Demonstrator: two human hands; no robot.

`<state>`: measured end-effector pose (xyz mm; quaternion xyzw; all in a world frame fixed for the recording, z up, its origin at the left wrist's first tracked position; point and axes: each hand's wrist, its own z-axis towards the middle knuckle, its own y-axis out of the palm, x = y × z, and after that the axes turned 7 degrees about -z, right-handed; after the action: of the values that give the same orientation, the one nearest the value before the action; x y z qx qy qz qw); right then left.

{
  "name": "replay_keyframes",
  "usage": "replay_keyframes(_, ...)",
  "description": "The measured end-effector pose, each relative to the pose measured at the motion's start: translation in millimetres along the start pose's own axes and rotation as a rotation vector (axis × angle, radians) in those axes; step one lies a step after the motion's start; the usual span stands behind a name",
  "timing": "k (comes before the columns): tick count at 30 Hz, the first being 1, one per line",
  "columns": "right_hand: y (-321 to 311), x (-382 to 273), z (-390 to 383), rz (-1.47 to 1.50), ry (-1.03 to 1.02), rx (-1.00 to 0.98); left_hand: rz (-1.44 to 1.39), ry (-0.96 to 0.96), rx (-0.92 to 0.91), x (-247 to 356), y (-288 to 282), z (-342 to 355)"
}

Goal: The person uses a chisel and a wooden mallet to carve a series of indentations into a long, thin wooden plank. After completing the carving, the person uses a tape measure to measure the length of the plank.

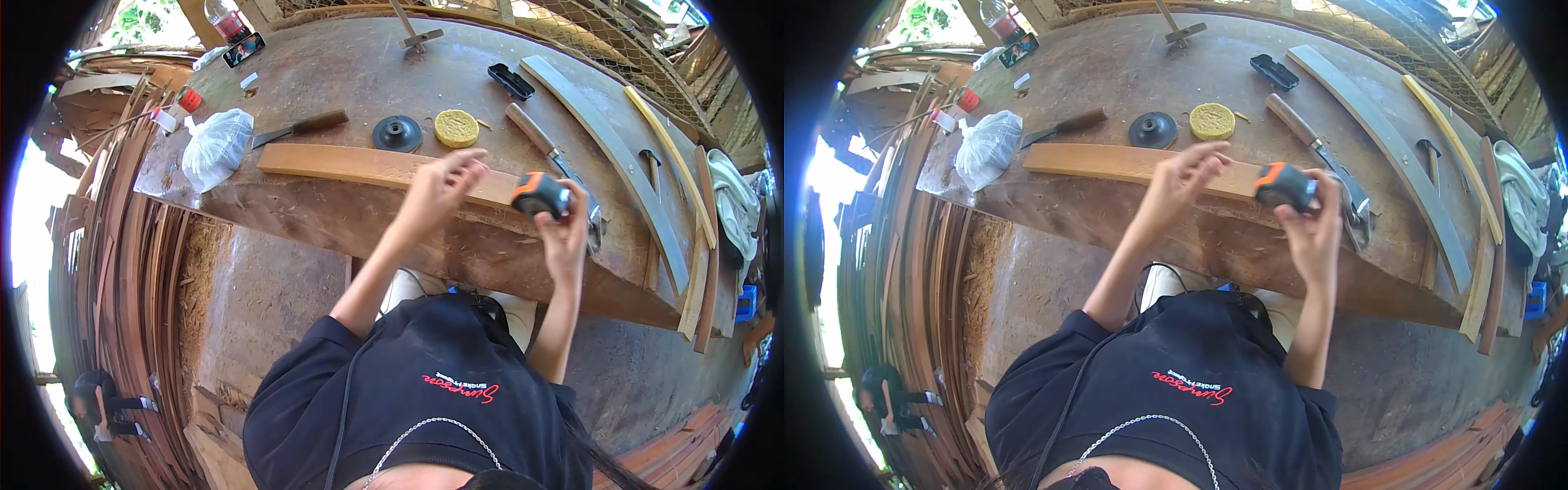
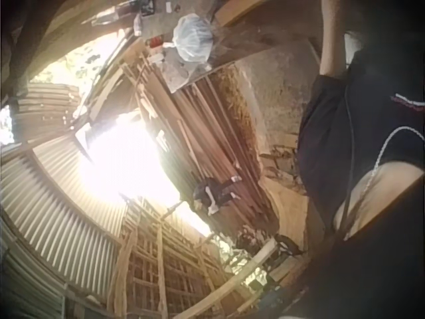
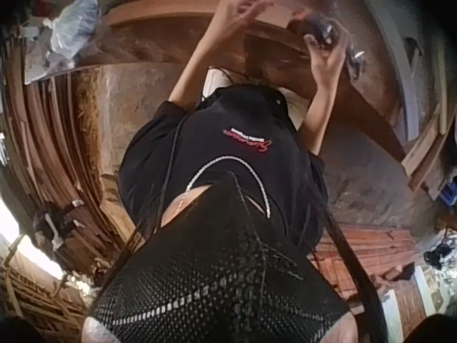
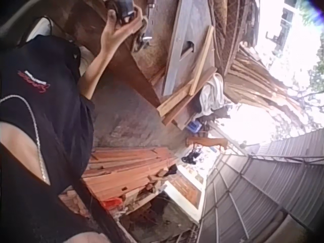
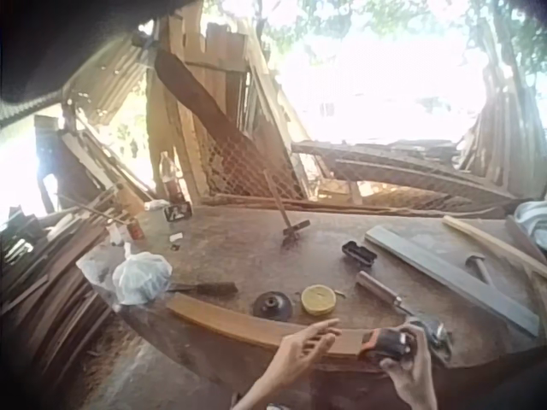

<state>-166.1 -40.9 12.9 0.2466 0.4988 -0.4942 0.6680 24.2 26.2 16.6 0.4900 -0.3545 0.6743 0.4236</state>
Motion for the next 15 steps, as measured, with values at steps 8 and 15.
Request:
replay_keyframes(8, 25, 1, -13, 0.069, 0.016, -0.143, -0.363, -0.241, -0.073, -14, -1, -22)
replay_keyframes(15, 25, -10, -15, -0.004, -0.016, -0.162, -0.478, -0.412, -0.114, -16, 4, -32)
